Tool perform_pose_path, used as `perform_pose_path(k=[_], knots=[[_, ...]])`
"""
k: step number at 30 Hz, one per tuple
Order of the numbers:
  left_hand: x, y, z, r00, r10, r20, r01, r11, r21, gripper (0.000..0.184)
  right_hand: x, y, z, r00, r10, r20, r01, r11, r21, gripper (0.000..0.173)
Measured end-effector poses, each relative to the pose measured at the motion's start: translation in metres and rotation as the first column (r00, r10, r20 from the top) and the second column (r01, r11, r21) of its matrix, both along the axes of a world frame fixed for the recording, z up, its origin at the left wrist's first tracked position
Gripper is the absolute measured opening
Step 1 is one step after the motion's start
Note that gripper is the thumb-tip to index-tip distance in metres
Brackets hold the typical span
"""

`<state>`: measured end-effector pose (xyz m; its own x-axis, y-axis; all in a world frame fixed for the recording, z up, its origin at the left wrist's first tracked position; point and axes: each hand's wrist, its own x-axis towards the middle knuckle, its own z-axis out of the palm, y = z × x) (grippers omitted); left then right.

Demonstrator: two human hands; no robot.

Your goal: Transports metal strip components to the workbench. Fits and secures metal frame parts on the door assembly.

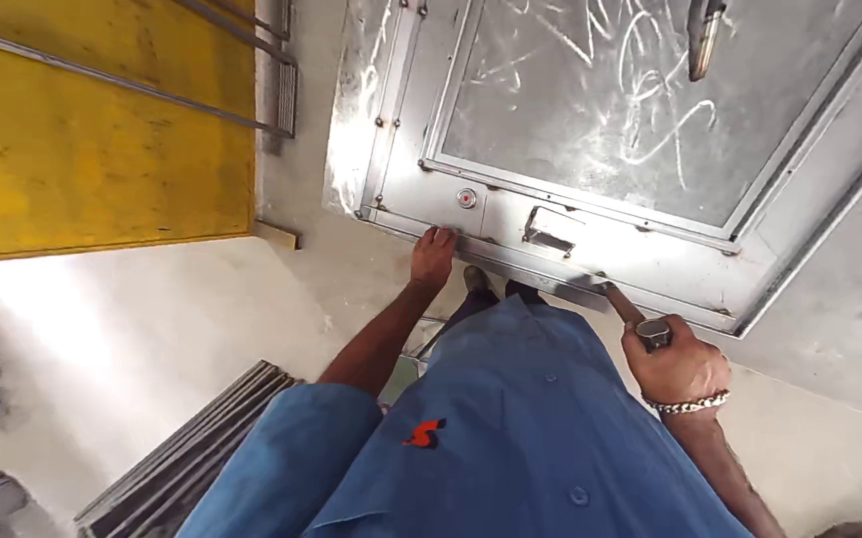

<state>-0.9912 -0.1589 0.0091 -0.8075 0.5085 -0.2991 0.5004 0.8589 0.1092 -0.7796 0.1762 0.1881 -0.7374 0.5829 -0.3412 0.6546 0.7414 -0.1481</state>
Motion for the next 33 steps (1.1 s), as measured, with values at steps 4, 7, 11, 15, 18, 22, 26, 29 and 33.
perform_pose_path(k=[4,7,11,15,18,22,26,29,33], knots=[[0.002,-0.001,0.000,1.000,0.010,0.009,-0.010,1.000,0.010,0.035,-0.002,0.000,0.002,0.999,-0.013,0.037,0.013,1.000,0.006,0.052],[0.003,-0.004,0.002,1.000,0.001,0.024,-0.002,1.000,0.028,0.038,-0.006,-0.002,0.007,0.992,-0.060,0.111,0.061,0.998,-0.010,0.054],[0.002,-0.003,0.007,0.997,-0.019,0.072,0.019,1.000,-0.003,0.043,-0.012,-0.002,0.013,0.978,-0.138,0.158,0.147,0.988,-0.044,0.056],[-0.004,0.002,0.015,0.990,0.027,0.136,-0.036,0.997,0.064,0.044,-0.016,0.002,0.016,0.963,-0.217,0.158,0.234,0.967,-0.099,0.053],[-0.007,-0.003,0.020,0.984,0.114,0.140,-0.142,0.967,0.213,0.060,-0.010,0.008,0.010,0.939,-0.334,0.079,0.342,0.927,-0.153,0.049],[-0.020,-0.006,0.019,0.963,0.224,0.149,-0.261,0.914,0.312,0.061,-0.001,0.008,-0.002,0.852,-0.523,-0.020,0.505,0.830,-0.236,0.042],[-0.046,0.004,0.016,0.960,0.223,0.168,-0.268,0.906,0.328,0.060,0.008,-0.015,-0.007,0.822,-0.568,-0.042,0.544,0.804,-0.238,0.043],[-0.068,0.020,0.008,0.973,0.166,0.160,-0.208,0.928,0.308,0.061,0.011,-0.034,-0.008,0.822,-0.568,-0.042,0.548,0.810,-0.210,0.042],[-0.081,0.031,0.001,0.982,0.040,0.186,-0.090,0.959,0.270,0.053,0.018,-0.047,-0.007,0.804,-0.594,-0.034,0.576,0.792,-0.204,0.045]])
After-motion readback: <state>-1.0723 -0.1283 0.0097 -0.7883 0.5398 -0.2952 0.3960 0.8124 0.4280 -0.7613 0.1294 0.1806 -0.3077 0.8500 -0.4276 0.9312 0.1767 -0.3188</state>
